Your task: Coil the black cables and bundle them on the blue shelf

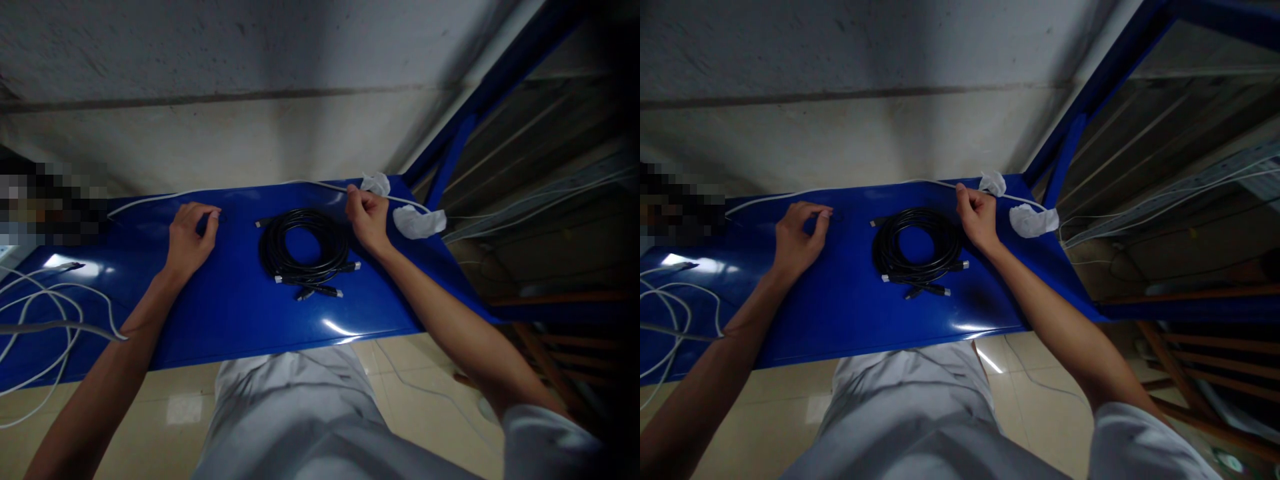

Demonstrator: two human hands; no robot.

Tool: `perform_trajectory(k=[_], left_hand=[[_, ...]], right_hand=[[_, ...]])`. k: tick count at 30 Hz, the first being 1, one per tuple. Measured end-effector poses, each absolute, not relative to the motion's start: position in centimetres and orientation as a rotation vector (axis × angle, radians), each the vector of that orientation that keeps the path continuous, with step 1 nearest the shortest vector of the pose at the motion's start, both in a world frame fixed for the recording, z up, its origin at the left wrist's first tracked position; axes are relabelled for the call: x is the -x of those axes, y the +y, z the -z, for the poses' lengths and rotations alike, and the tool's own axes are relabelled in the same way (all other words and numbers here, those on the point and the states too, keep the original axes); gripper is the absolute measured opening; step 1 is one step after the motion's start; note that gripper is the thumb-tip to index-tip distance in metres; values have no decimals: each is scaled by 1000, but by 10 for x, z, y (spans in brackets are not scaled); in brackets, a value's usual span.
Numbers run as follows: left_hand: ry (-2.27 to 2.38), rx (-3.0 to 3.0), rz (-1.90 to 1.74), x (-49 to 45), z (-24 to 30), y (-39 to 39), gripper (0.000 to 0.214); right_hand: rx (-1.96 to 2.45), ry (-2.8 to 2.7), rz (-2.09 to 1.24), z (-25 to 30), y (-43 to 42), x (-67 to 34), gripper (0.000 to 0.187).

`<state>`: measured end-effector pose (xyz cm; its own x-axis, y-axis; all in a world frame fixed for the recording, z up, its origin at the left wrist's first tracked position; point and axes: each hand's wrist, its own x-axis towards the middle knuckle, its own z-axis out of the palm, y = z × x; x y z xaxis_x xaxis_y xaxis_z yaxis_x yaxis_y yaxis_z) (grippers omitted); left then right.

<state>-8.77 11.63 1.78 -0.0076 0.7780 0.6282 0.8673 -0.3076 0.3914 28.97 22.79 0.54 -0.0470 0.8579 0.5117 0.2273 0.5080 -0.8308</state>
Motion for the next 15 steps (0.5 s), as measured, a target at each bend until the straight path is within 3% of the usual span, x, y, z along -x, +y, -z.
perform_trajectory(k=[15], left_hand=[[-1806,2280,1110,88,-12,118,29]], right_hand=[[937,-1592,-668,-4,229,-290,76]])
